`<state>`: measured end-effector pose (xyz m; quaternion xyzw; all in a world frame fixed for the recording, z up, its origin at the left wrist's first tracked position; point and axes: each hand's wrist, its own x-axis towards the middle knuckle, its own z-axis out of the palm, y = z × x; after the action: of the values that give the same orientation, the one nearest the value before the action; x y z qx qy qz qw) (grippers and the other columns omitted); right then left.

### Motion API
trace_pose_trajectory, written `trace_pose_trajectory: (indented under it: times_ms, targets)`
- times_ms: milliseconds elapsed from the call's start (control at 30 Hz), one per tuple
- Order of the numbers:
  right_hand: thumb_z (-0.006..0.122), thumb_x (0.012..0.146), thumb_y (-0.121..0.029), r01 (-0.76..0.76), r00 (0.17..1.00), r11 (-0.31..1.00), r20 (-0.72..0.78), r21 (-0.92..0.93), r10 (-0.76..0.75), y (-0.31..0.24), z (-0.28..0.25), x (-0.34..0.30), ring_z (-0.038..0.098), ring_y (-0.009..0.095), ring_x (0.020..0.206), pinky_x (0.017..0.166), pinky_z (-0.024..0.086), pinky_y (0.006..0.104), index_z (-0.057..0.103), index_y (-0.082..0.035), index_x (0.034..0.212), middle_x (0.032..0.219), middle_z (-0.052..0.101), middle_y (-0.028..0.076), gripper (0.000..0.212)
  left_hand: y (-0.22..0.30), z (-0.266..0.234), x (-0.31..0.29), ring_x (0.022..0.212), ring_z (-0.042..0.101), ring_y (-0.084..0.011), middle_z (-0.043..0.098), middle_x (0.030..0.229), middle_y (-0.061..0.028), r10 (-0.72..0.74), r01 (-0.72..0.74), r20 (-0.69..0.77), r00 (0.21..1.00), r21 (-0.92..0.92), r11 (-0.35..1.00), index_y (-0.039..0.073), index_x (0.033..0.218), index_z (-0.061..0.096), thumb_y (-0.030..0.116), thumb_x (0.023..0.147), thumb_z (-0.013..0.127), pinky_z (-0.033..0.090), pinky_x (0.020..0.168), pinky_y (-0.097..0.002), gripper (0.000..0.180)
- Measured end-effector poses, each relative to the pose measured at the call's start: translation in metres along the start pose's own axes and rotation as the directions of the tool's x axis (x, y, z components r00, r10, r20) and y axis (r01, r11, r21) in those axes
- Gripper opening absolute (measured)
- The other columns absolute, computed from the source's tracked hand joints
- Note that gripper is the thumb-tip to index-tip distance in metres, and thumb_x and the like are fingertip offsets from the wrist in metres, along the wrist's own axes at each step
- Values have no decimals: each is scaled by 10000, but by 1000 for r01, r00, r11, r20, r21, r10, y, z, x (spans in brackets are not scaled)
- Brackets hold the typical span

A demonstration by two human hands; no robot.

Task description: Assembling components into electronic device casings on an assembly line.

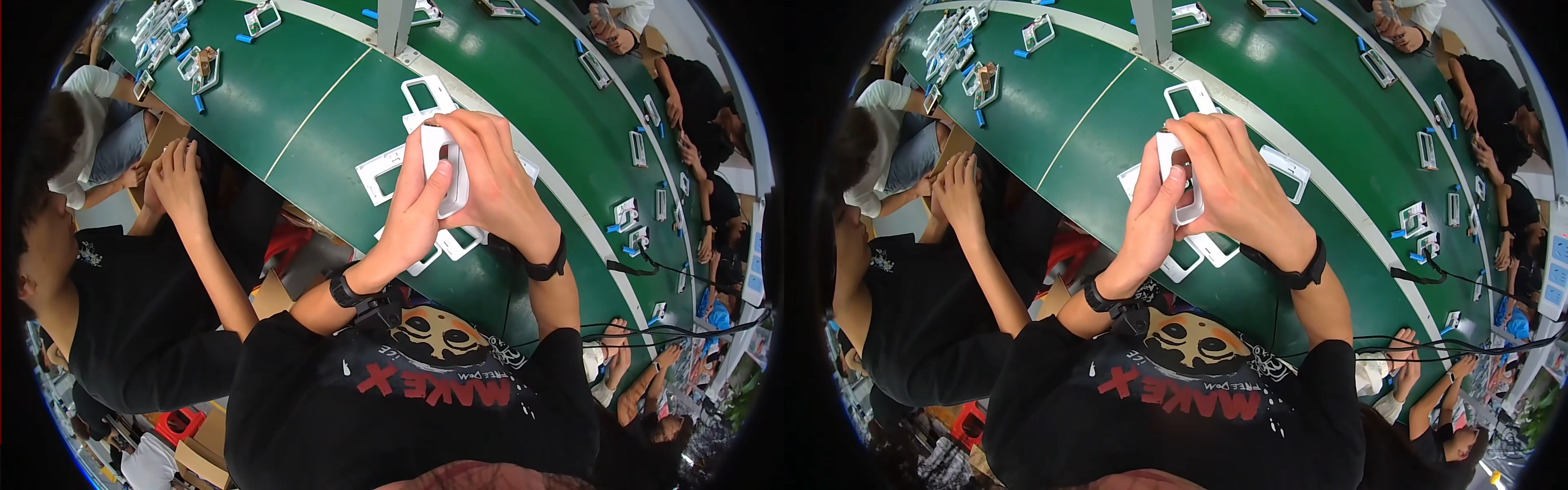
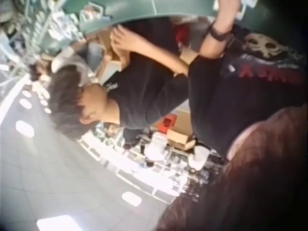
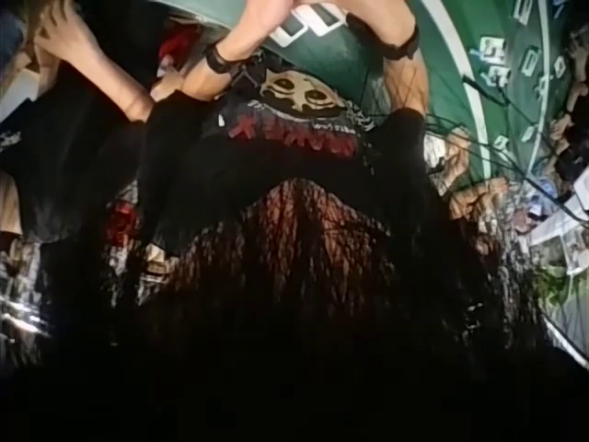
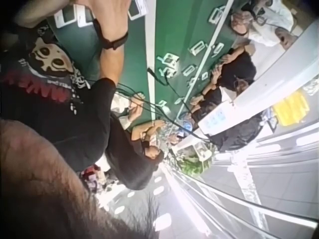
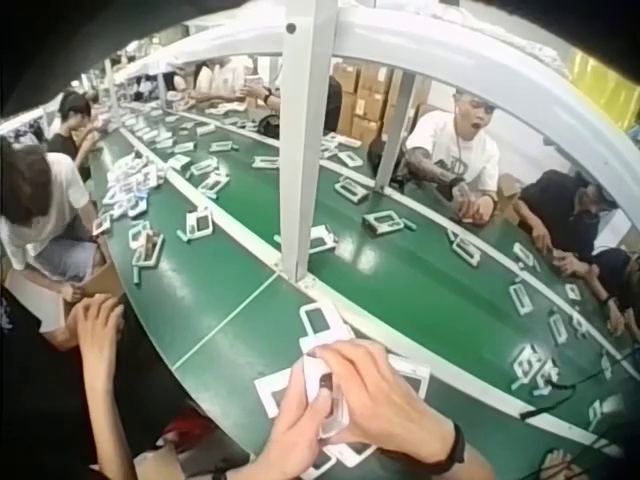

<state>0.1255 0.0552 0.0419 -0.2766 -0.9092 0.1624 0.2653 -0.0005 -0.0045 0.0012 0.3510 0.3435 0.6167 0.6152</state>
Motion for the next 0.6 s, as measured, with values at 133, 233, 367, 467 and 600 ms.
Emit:
trace_pose_trajectory:
  times_ms: [133,233,367,467,600]
  targets:
    - [911,415,-191,23,999,1000,-26,11,-22,3,2,-2,455,366,1150,948,460,439,450,11,1318,1227,487,153,1034,-3,0,-2,1168,475,-159,492,1273,-96,-5,2,-42,999,-68,998,21,1408,341,169,1020,406,394,998,-312,420]
    - [908,415,-178,4,999,999,-48,33,-3,3,4,-5,455,365,1158,959,449,443,442,3,1325,1246,481,153,1038,-7,-2,-5,1160,513,-190,508,1284,-127,8,-12,-54,998,-72,997,7,1402,352,193,1027,405,420,995,-329,422]
    - [899,418,-153,-34,998,997,-57,68,38,1,4,-8,458,363,1174,976,430,456,439,-15,1326,1274,475,153,1027,-11,-2,-11,1153,550,-221,515,1307,-156,64,-66,-59,996,-29,997,-5,1406,342,216,1032,410,441,994,-347,440]
    - [889,423,-148,-13,999,997,-41,71,16,1,2,-7,466,363,1170,970,436,456,451,-18,1320,1264,484,152,1007,-10,-1,-11,1112,525,-152,535,1242,-88,105,-106,-75,992,-13,994,-3,1387,382,164,1020,431,425,957,-302,406]
    - [881,428,-136,46,996,999,-75,3,-46,1,-1,-1,488,358,1148,956,444,453,484,-28,1297,1231,508,143,961,-2,1,-7,1106,530,-149,541,1240,-87,128,-126,-106,986,19,992,-7,1381,392,144,1012,446,427,953,-300,402]
